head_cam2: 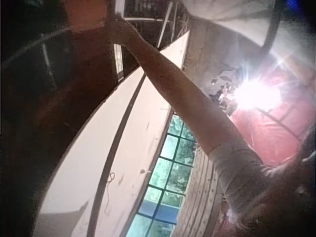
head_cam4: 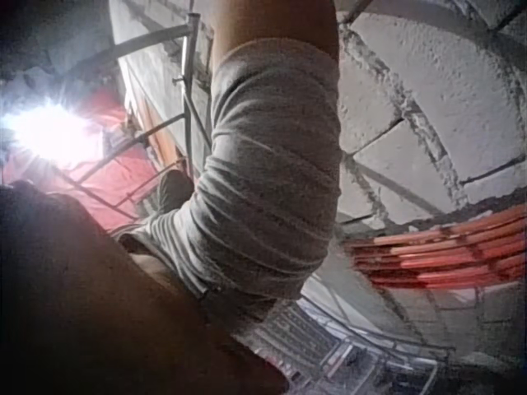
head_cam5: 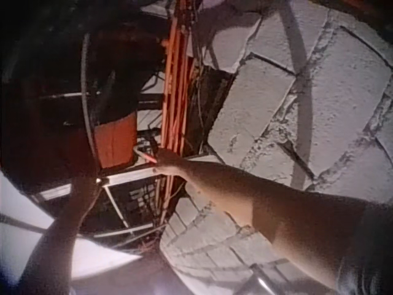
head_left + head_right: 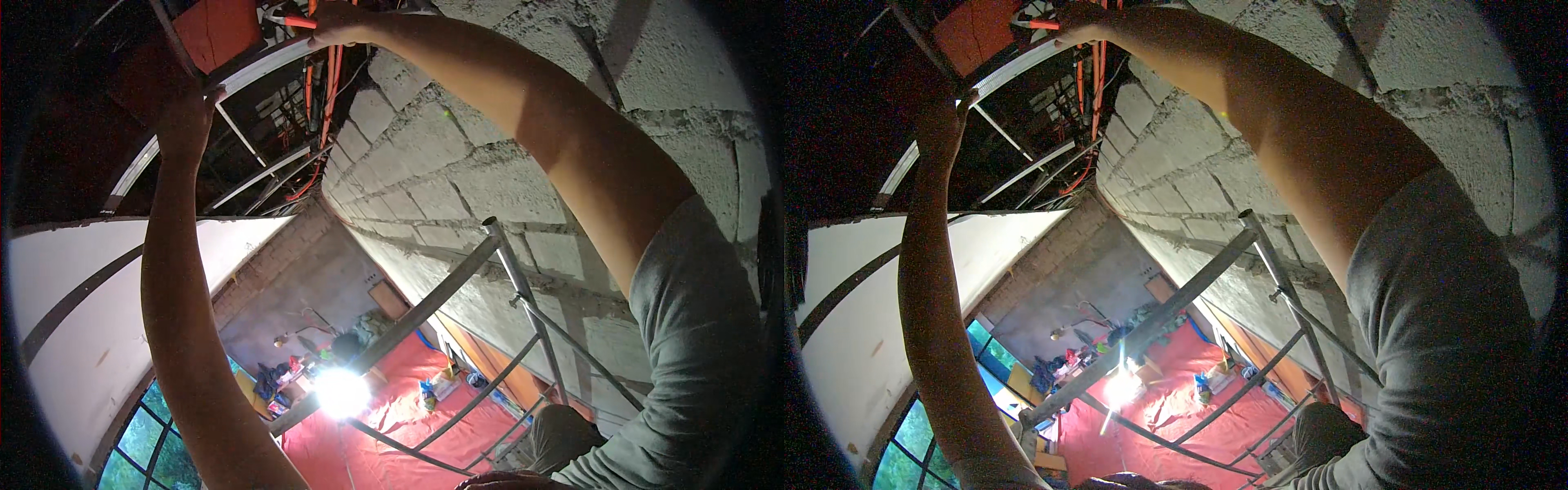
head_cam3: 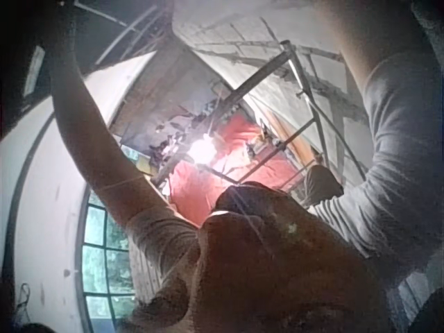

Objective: The person uses metal snips to cut a metal profile and then uses a hammer to secure the metal profile to the ceiling structure while standing on a scaffold.

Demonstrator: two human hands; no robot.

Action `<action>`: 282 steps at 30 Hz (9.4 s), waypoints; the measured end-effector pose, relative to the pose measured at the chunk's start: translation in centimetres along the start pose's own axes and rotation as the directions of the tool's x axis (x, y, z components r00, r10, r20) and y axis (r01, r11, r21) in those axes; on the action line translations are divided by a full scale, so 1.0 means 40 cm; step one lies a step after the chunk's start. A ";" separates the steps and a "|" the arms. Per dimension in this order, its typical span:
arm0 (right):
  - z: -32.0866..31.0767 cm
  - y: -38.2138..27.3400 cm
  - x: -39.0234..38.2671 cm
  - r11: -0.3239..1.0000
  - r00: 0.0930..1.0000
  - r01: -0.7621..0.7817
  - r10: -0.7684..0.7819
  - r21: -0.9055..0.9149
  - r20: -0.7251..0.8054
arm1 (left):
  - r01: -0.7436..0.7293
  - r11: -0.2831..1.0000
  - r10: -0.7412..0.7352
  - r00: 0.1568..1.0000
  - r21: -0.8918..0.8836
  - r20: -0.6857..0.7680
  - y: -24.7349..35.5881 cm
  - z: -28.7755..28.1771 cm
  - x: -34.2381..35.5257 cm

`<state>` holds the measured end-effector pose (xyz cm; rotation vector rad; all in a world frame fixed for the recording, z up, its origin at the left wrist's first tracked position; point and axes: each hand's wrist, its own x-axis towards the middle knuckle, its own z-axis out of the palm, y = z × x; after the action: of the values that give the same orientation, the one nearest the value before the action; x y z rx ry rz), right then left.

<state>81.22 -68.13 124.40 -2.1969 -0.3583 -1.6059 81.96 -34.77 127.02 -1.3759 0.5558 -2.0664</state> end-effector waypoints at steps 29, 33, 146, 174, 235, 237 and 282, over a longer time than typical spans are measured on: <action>0.154 -0.110 -0.198 0.919 0.953 0.284 -0.241 0.273 -0.183 | 0.488 0.609 -0.588 0.807 -0.626 0.057 0.346 -0.166 -0.295; 0.167 -0.114 -0.403 0.809 0.996 -0.084 0.056 0.582 0.067 | 0.433 -0.516 -0.520 0.527 -0.739 0.672 0.549 -0.212 -0.380; 0.491 -0.191 -1.373 0.904 0.994 -0.058 0.013 0.423 0.108 | 0.594 0.298 0.486 0.579 -0.747 0.654 0.705 -0.214 -1.128; 0.422 -0.178 -1.314 0.888 0.824 -0.386 0.210 0.251 0.526 | 0.651 0.256 0.466 0.565 -0.715 0.681 0.692 -0.254 -1.091; 0.333 -0.180 -1.255 0.923 0.978 -0.167 0.111 0.346 0.176 | 0.643 0.493 0.438 0.399 -0.586 0.806 0.750 -0.272 -1.013; 0.319 -0.197 -1.253 0.906 0.967 -0.224 0.162 0.360 0.195 | 0.642 0.465 0.445 0.426 -0.610 0.788 0.755 -0.261 -1.021; 0.416 -0.019 -1.389 0.932 0.841 -0.309 0.175 0.189 0.512 | 0.590 0.516 0.427 0.451 -0.621 0.784 0.748 -0.254 -1.047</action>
<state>77.85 -58.46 67.30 -2.2984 -0.3862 -0.7975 92.03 -28.54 75.92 -2.8635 1.0611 -0.5842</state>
